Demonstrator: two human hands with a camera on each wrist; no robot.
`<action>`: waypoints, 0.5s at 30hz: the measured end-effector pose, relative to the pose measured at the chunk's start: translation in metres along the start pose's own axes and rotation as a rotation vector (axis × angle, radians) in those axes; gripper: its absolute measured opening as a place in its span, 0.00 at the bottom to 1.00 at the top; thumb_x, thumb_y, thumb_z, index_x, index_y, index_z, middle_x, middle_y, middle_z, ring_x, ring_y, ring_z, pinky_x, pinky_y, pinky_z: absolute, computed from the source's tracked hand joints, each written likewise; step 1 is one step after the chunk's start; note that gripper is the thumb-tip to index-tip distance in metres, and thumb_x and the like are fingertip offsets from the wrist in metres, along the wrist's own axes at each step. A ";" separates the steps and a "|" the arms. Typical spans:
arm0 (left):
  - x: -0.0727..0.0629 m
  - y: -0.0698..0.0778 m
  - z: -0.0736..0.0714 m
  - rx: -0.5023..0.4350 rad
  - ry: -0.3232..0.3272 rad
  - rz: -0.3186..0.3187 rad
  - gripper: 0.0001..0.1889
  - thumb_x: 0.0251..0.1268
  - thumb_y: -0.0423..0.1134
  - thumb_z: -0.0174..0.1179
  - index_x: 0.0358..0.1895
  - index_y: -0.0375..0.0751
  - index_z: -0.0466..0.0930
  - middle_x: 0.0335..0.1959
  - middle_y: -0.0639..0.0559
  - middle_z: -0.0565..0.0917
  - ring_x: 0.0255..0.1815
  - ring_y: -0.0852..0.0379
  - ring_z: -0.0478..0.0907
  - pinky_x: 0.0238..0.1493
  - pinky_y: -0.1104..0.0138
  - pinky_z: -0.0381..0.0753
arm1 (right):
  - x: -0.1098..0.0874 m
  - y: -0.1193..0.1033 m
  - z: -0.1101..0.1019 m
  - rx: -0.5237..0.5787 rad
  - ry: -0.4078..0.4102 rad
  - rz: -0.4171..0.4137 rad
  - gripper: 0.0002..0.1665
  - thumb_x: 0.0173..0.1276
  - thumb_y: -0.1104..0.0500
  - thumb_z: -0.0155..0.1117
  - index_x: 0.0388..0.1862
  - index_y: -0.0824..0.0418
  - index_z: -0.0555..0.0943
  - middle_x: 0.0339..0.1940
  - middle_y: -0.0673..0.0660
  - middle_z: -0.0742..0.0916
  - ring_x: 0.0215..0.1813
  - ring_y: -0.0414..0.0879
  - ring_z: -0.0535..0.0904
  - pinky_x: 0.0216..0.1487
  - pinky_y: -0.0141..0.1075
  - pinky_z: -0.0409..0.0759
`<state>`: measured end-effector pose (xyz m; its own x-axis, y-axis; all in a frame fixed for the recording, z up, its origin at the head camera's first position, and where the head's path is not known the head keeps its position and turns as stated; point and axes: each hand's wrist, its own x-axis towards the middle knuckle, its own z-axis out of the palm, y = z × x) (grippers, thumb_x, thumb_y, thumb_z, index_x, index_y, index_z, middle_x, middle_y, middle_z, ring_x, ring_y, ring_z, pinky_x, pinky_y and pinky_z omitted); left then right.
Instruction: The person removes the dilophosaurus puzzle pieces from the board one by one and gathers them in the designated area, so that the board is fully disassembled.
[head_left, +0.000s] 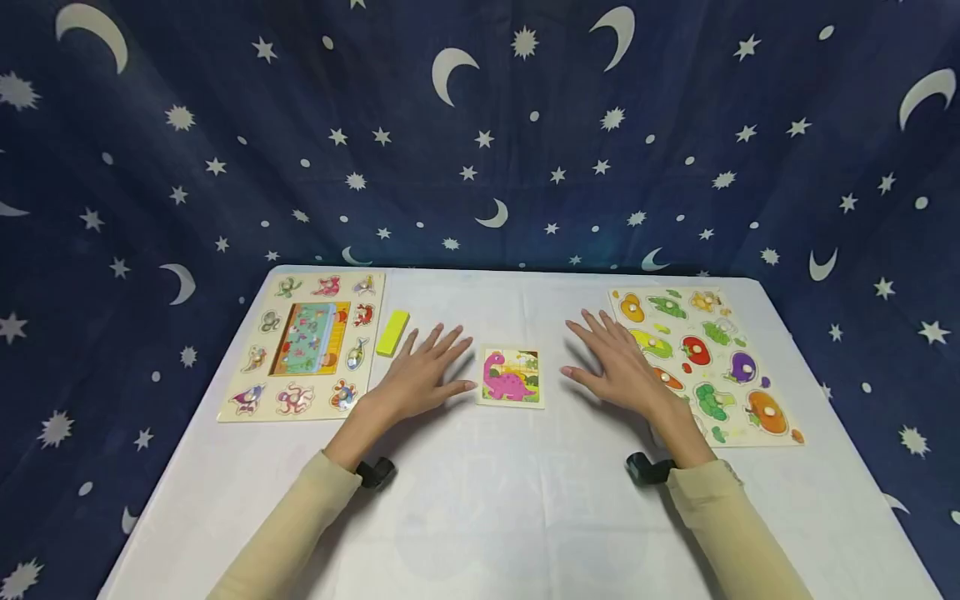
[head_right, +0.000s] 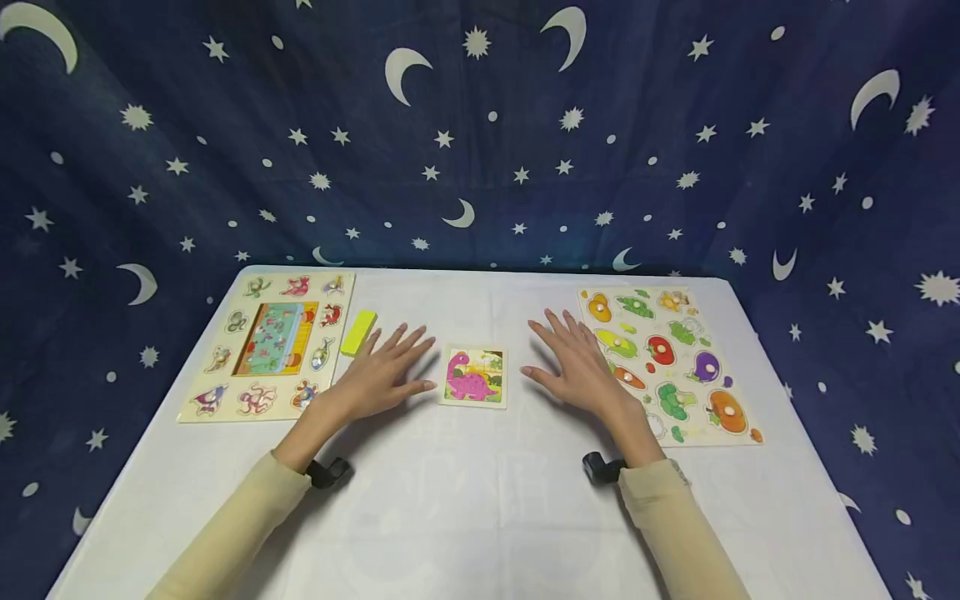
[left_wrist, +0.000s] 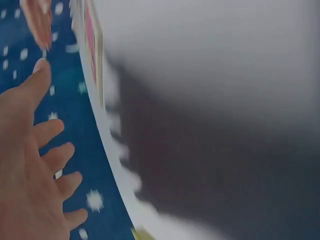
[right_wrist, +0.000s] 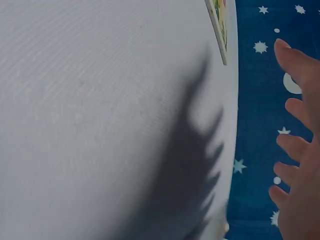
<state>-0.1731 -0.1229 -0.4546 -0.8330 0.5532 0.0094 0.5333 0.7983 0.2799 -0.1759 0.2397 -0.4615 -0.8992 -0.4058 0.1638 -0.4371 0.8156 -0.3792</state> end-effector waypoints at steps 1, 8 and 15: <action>0.002 0.005 0.002 -0.016 -0.013 0.029 0.41 0.73 0.64 0.56 0.82 0.48 0.59 0.84 0.48 0.57 0.85 0.40 0.50 0.82 0.38 0.43 | 0.002 0.000 0.000 0.041 -0.013 0.003 0.48 0.68 0.39 0.70 0.81 0.53 0.65 0.83 0.65 0.63 0.84 0.68 0.50 0.79 0.68 0.48; 0.011 0.032 0.012 -0.113 -0.165 0.195 0.38 0.76 0.60 0.55 0.82 0.47 0.60 0.84 0.49 0.58 0.85 0.47 0.51 0.83 0.50 0.53 | 0.020 -0.009 0.003 0.222 -0.075 0.021 0.42 0.70 0.47 0.71 0.78 0.58 0.70 0.79 0.63 0.71 0.83 0.66 0.55 0.80 0.66 0.49; 0.016 0.040 0.024 -0.088 -0.253 0.234 0.37 0.79 0.57 0.53 0.83 0.48 0.55 0.85 0.52 0.54 0.86 0.49 0.49 0.81 0.52 0.59 | 0.037 -0.021 0.013 0.280 -0.095 -0.043 0.33 0.69 0.55 0.72 0.71 0.62 0.76 0.69 0.63 0.81 0.72 0.61 0.72 0.74 0.61 0.65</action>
<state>-0.1618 -0.0768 -0.4661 -0.6214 0.7687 -0.1516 0.6812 0.6256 0.3803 -0.1997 0.2018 -0.4593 -0.8685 -0.4846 0.1043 -0.4401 0.6570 -0.6121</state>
